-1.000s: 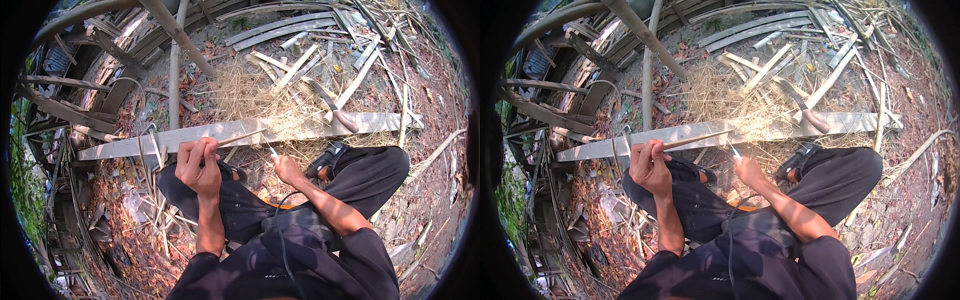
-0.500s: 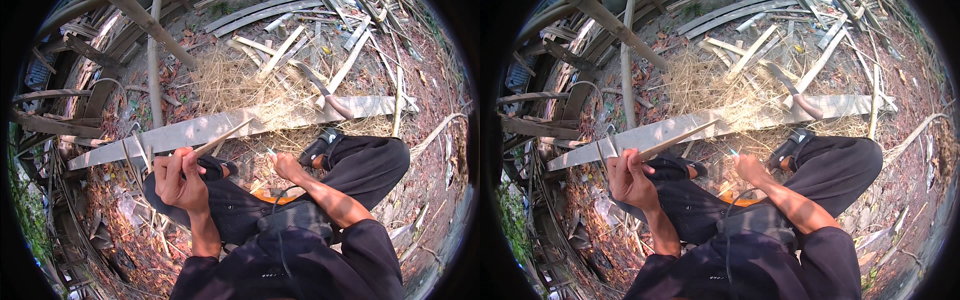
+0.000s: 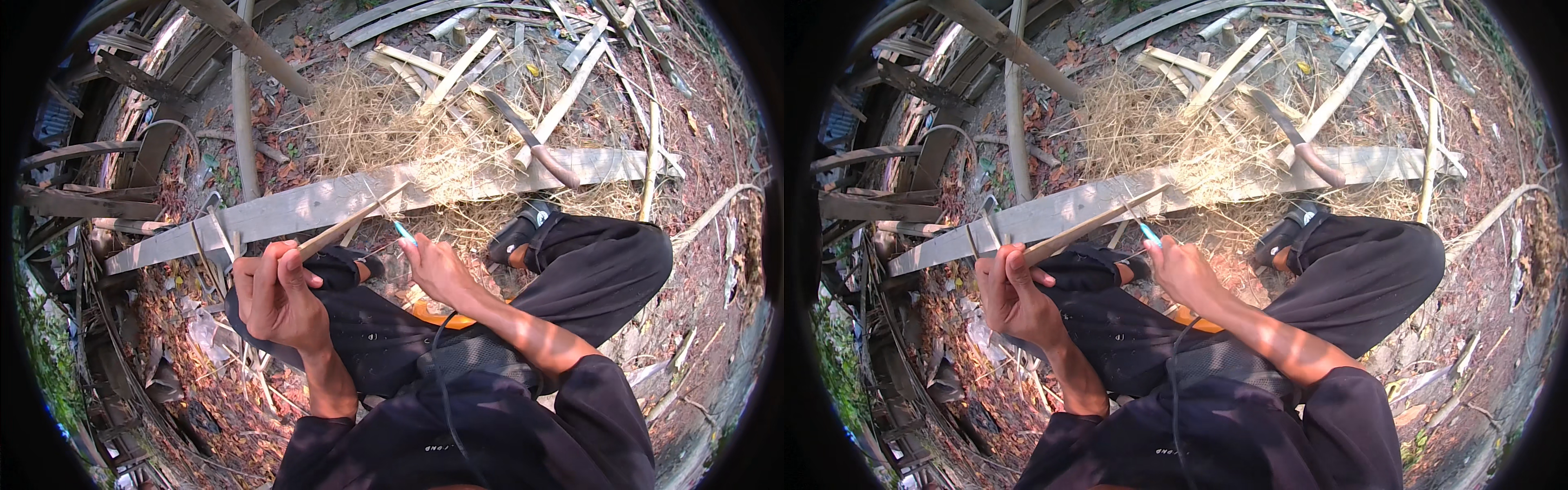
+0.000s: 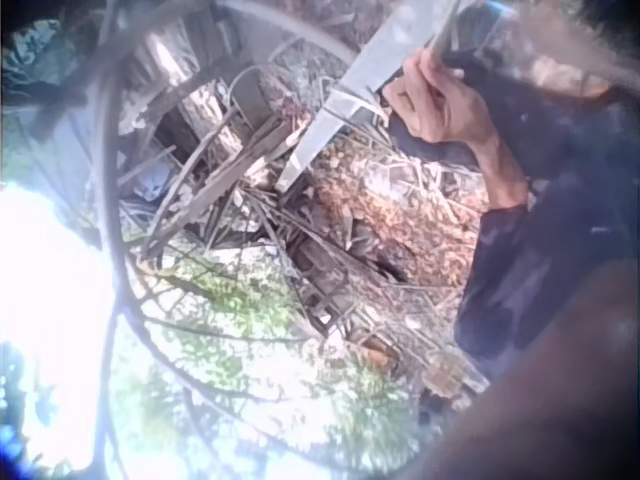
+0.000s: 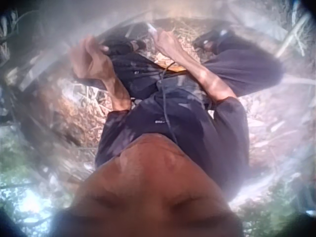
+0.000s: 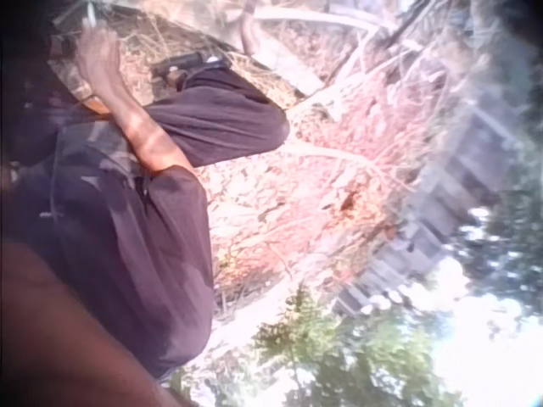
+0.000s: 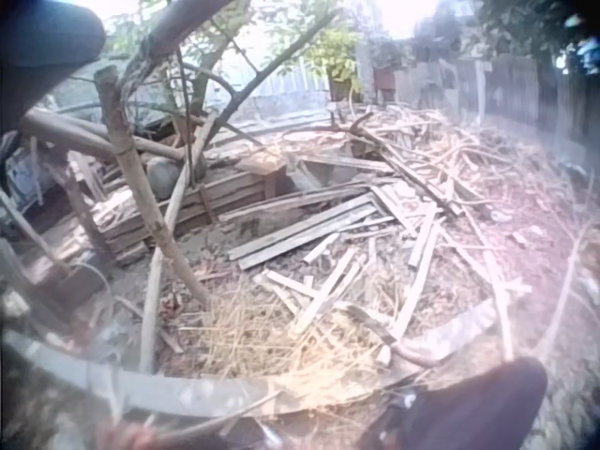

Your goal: The person sits cross-legged on the ground and uses a blue utility knife to shave thin strips from a piece of bamboo. They hold the bamboo in their left hand and carefully scrape the surface with the knife in their right hand, creating fine shavings that fall onto the ground.

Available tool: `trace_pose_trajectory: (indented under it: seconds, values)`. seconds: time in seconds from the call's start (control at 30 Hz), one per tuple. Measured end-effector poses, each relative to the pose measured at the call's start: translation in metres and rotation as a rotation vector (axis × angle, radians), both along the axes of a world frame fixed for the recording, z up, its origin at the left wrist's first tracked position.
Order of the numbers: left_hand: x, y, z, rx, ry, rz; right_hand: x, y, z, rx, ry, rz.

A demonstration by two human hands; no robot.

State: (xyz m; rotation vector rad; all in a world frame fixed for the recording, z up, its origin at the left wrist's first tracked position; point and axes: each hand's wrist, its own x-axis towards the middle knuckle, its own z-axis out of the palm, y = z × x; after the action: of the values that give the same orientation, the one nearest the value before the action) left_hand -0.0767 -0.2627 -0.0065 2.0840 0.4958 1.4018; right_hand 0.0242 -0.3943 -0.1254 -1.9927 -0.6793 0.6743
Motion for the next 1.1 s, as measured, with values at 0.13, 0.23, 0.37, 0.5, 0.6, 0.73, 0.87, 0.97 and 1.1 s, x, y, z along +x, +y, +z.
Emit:
trace_pose_trajectory:
  seconds: [0.13, 0.23, 0.37, 0.5, 0.6, 0.73, 0.87, 0.97, 1.1]
  values:
    - [-0.001, -0.002, -0.009, -0.027, -0.075, -0.074, 0.008, -0.010, 0.016, 0.085, 0.005, 0.011]
    - [0.003, -0.006, -0.005, -0.027, -0.069, -0.089, -0.009, -0.012, 0.071, 0.233, -0.045, 0.060]
    - [0.001, -0.008, -0.005, -0.033, -0.046, -0.066, -0.002, -0.014, -0.007, 0.046, 0.002, 0.012]
    - [0.006, -0.006, -0.006, -0.052, -0.031, -0.041, 0.012, -0.013, 0.014, 0.005, 0.005, -0.010]
    - [0.002, -0.010, -0.002, -0.087, 0.001, 0.005, -0.005, -0.008, 0.066, 0.273, -0.044, 0.116]
    - [0.004, -0.010, 0.003, -0.103, 0.004, 0.041, -0.001, 0.000, -0.018, -0.015, -0.171, 0.083]
    - [0.001, -0.007, -0.001, -0.113, -0.011, 0.032, 0.020, -0.008, -0.022, -0.020, -0.048, 0.083]
    - [0.003, -0.009, 0.000, -0.132, -0.019, 0.011, 0.002, -0.006, 0.045, 0.145, 0.020, 0.086]
    - [0.002, -0.006, 0.001, -0.076, -0.008, -0.007, 0.001, 0.004, 0.023, 0.093, -0.095, 0.072]
